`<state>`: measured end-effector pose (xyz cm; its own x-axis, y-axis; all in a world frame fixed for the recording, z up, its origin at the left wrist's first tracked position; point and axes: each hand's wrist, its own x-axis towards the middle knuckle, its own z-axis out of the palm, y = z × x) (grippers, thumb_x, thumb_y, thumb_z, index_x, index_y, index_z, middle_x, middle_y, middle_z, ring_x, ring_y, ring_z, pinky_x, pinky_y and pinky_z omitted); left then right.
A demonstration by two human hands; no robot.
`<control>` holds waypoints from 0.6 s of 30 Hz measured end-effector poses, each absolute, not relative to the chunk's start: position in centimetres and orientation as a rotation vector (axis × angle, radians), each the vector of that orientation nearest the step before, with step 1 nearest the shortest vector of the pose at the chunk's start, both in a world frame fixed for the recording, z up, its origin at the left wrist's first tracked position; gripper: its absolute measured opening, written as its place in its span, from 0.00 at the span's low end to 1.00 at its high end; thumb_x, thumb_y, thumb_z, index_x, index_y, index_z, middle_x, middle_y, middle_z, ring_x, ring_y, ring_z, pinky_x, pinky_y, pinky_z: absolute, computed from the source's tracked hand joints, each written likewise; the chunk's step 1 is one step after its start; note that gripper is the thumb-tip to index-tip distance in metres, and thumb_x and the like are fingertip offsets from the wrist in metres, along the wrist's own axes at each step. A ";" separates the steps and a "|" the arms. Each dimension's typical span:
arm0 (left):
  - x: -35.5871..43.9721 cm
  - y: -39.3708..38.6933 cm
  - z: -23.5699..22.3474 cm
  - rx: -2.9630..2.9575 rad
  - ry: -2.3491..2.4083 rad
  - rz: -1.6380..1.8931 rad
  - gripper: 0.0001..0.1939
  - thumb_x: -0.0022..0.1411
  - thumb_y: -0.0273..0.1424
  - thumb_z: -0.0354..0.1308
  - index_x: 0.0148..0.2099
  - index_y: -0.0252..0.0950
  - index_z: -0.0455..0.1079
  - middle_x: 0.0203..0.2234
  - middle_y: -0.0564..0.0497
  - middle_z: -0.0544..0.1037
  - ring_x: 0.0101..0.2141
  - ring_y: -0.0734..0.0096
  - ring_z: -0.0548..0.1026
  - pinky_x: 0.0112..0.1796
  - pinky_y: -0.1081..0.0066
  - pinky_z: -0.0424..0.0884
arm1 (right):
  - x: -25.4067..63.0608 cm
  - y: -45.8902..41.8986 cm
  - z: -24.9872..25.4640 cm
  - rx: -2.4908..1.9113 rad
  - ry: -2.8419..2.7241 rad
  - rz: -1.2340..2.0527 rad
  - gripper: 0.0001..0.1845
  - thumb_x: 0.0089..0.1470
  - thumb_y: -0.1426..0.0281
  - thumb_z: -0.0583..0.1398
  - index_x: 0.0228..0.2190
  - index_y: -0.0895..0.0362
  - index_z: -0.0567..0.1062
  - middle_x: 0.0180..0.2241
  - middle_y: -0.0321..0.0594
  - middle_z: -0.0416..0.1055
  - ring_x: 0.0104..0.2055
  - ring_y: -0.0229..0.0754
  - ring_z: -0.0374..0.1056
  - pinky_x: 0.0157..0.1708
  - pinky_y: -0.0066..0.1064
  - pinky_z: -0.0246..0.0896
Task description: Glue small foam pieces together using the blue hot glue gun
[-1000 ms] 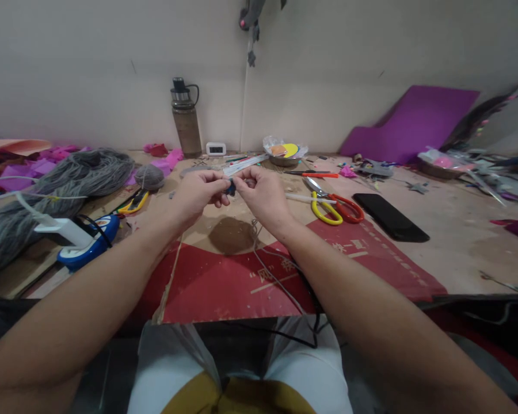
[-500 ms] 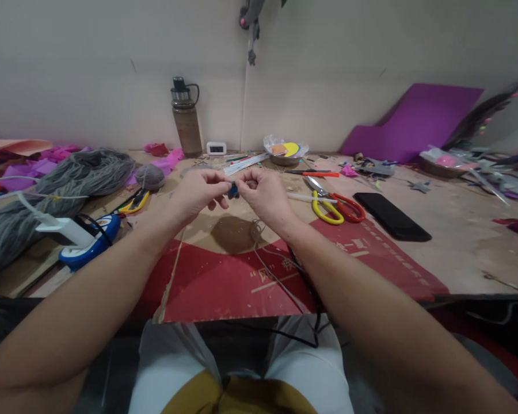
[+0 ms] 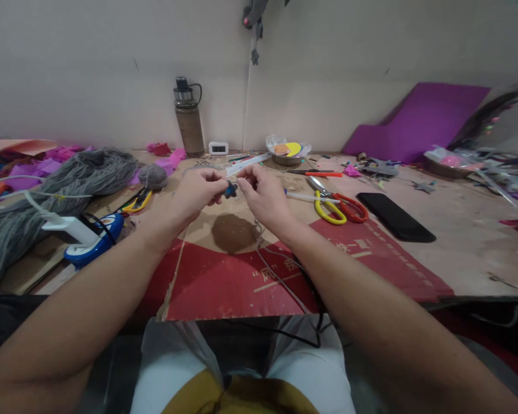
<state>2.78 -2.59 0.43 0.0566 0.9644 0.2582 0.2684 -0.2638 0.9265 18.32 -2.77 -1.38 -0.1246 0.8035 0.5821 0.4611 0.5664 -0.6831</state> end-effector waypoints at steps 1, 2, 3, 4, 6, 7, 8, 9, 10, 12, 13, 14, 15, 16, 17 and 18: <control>2.7 -2.6 0.4 1.622 1.256 1.258 0.03 0.48 0.27 0.60 0.25 0.34 0.70 0.13 0.55 0.68 0.15 0.80 0.65 0.17 0.78 0.55 | 18.3 -2.8 -1.4 -1.038 -1.758 0.412 0.02 0.57 0.71 0.56 0.33 0.56 0.69 0.28 0.35 0.68 0.29 0.36 0.60 0.32 0.29 0.54; 2.6 -2.5 0.4 1.617 1.251 1.268 0.03 0.48 0.27 0.60 0.25 0.34 0.70 0.13 0.55 0.68 0.15 0.80 0.65 0.17 0.78 0.55 | 18.3 -2.8 -1.4 -1.028 -1.757 0.410 0.02 0.56 0.72 0.56 0.32 0.56 0.69 0.28 0.35 0.67 0.30 0.36 0.60 0.33 0.29 0.54; 2.6 -2.5 0.3 1.613 1.246 1.276 0.02 0.48 0.27 0.60 0.25 0.34 0.70 0.14 0.55 0.69 0.15 0.80 0.65 0.17 0.78 0.55 | 18.3 -2.9 -1.4 -1.018 -1.761 0.406 0.02 0.56 0.72 0.56 0.31 0.56 0.68 0.28 0.35 0.67 0.30 0.36 0.60 0.33 0.30 0.54; 2.5 -2.4 0.3 1.608 1.242 1.283 0.02 0.48 0.27 0.60 0.25 0.34 0.70 0.15 0.55 0.69 0.16 0.80 0.66 0.17 0.78 0.55 | 18.2 -3.0 -1.4 -1.008 -1.769 0.399 0.02 0.56 0.72 0.56 0.30 0.56 0.68 0.28 0.35 0.67 0.30 0.36 0.60 0.33 0.30 0.54; 2.4 -2.3 0.2 1.593 1.234 1.294 0.02 0.48 0.27 0.60 0.26 0.34 0.70 0.16 0.55 0.70 0.16 0.80 0.66 0.17 0.78 0.56 | 18.1 -3.1 -1.4 -1.000 -1.788 0.377 0.03 0.56 0.72 0.56 0.29 0.56 0.68 0.27 0.35 0.66 0.30 0.37 0.60 0.33 0.30 0.54; 2.4 -2.2 0.1 1.580 1.230 1.298 0.02 0.48 0.28 0.60 0.26 0.34 0.70 0.16 0.55 0.70 0.16 0.80 0.66 0.18 0.78 0.56 | 18.1 -3.2 -1.4 -0.999 -1.797 0.367 0.04 0.56 0.72 0.56 0.29 0.56 0.68 0.27 0.35 0.66 0.30 0.37 0.60 0.33 0.30 0.53; 2.3 -2.1 0.0 1.564 1.230 1.303 0.03 0.48 0.28 0.60 0.26 0.34 0.70 0.16 0.55 0.70 0.16 0.80 0.66 0.18 0.78 0.56 | 18.1 -3.3 -1.4 -1.000 -1.804 0.358 0.04 0.56 0.71 0.57 0.29 0.56 0.68 0.27 0.35 0.66 0.30 0.37 0.60 0.33 0.30 0.53; 2.3 -2.0 0.0 1.547 1.230 1.309 0.03 0.48 0.28 0.60 0.26 0.34 0.70 0.16 0.55 0.70 0.16 0.80 0.66 0.18 0.78 0.56 | 18.0 -3.3 -1.5 -1.001 -1.811 0.347 0.04 0.55 0.71 0.57 0.29 0.56 0.68 0.27 0.35 0.66 0.30 0.37 0.60 0.33 0.31 0.53; 2.2 -1.9 0.0 1.532 1.232 1.314 0.03 0.48 0.29 0.60 0.27 0.34 0.70 0.16 0.55 0.70 0.16 0.80 0.67 0.18 0.78 0.56 | 18.0 -3.3 -1.5 -1.003 -1.816 0.336 0.04 0.55 0.71 0.57 0.29 0.56 0.69 0.27 0.36 0.67 0.30 0.37 0.60 0.33 0.31 0.53; 2.2 -1.8 -0.1 1.503 1.237 1.323 0.03 0.48 0.29 0.61 0.27 0.34 0.70 0.16 0.55 0.70 0.17 0.80 0.67 0.18 0.78 0.57 | 18.0 -3.2 -1.7 -0.999 -1.824 0.331 0.04 0.55 0.71 0.57 0.29 0.56 0.69 0.27 0.36 0.67 0.30 0.37 0.60 0.33 0.31 0.53; 2.1 -1.7 -0.1 1.489 1.237 1.324 0.04 0.48 0.29 0.61 0.27 0.34 0.70 0.16 0.55 0.70 0.17 0.80 0.67 0.18 0.78 0.57 | 18.1 -3.2 -1.7 -0.995 -1.825 0.336 0.04 0.56 0.71 0.56 0.29 0.56 0.70 0.27 0.35 0.67 0.30 0.37 0.60 0.33 0.31 0.53; 2.0 -1.7 0.0 1.473 1.235 1.322 0.04 0.48 0.30 0.61 0.27 0.35 0.70 0.17 0.55 0.70 0.17 0.80 0.67 0.18 0.78 0.57 | 18.1 -3.2 -1.8 -0.995 -1.826 0.345 0.04 0.56 0.71 0.56 0.29 0.56 0.70 0.27 0.35 0.68 0.30 0.37 0.60 0.34 0.31 0.53; 2.0 -1.6 0.0 1.456 1.234 1.317 0.04 0.48 0.30 0.62 0.27 0.35 0.70 0.16 0.55 0.70 0.17 0.80 0.66 0.18 0.78 0.57 | 18.2 -3.1 -1.8 -1.001 -1.825 0.354 0.05 0.56 0.70 0.56 0.29 0.56 0.70 0.27 0.36 0.68 0.30 0.37 0.61 0.34 0.31 0.53; 1.9 -1.6 0.0 1.442 1.230 1.314 0.05 0.48 0.30 0.62 0.27 0.35 0.70 0.16 0.55 0.70 0.16 0.80 0.66 0.18 0.78 0.56 | 18.3 -3.1 -1.8 -1.012 -1.826 0.363 0.06 0.57 0.69 0.56 0.29 0.56 0.70 0.27 0.36 0.68 0.31 0.37 0.61 0.34 0.31 0.53; 1.9 -1.6 0.1 1.428 1.227 1.317 0.05 0.48 0.30 0.62 0.26 0.35 0.70 0.16 0.55 0.70 0.16 0.80 0.65 0.18 0.78 0.56 | 18.5 -3.1 -1.7 -1.029 -1.829 0.368 0.08 0.58 0.67 0.56 0.28 0.56 0.71 0.27 0.36 0.69 0.31 0.38 0.61 0.33 0.31 0.53; 1.9 -1.6 0.1 1.415 1.223 1.323 0.05 0.48 0.30 0.61 0.26 0.35 0.69 0.15 0.55 0.69 0.16 0.80 0.65 0.17 0.79 0.55 | 18.7 -3.0 -1.6 -1.048 -1.835 0.369 0.10 0.58 0.66 0.55 0.28 0.56 0.71 0.27 0.37 0.69 0.31 0.38 0.61 0.33 0.31 0.53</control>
